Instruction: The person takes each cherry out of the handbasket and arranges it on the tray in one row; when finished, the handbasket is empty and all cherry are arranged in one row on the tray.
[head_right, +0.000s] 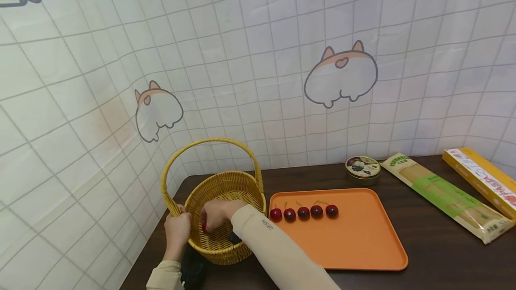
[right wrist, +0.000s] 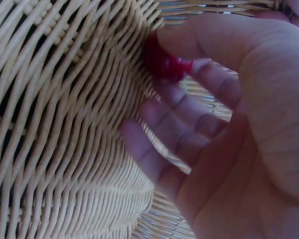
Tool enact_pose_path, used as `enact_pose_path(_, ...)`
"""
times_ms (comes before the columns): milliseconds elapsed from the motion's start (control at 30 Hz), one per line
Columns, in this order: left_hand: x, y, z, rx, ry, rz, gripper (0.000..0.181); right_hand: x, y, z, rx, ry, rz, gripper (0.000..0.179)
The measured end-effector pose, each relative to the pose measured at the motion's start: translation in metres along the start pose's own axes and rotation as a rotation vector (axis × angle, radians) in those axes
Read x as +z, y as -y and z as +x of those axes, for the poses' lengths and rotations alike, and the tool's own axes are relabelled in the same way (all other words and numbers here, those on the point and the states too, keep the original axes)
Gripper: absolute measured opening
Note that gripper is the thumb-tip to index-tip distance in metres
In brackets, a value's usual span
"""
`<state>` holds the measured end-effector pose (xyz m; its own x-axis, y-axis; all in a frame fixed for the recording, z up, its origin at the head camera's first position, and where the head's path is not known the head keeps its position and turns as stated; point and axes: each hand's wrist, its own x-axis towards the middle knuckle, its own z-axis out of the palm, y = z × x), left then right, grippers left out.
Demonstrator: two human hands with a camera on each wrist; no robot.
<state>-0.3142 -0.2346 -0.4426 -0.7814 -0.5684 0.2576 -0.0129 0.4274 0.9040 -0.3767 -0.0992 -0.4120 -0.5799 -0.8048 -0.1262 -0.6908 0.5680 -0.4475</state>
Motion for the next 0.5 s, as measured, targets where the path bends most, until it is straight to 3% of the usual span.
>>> enact_pose_path(233,0.0006,-0.0009,-0.0001,0.002,-0.002,0.002,0.011,-0.0004,-0.0019,-0.0017,0.035,-0.023,-0.093,0.012)
enact_pose_path(500,0.0004,-0.001,0.0001,-0.003,0.015,0.033,0.009,-0.002,0.0016,-0.0043,0.088,-0.026,-0.036,0.015)
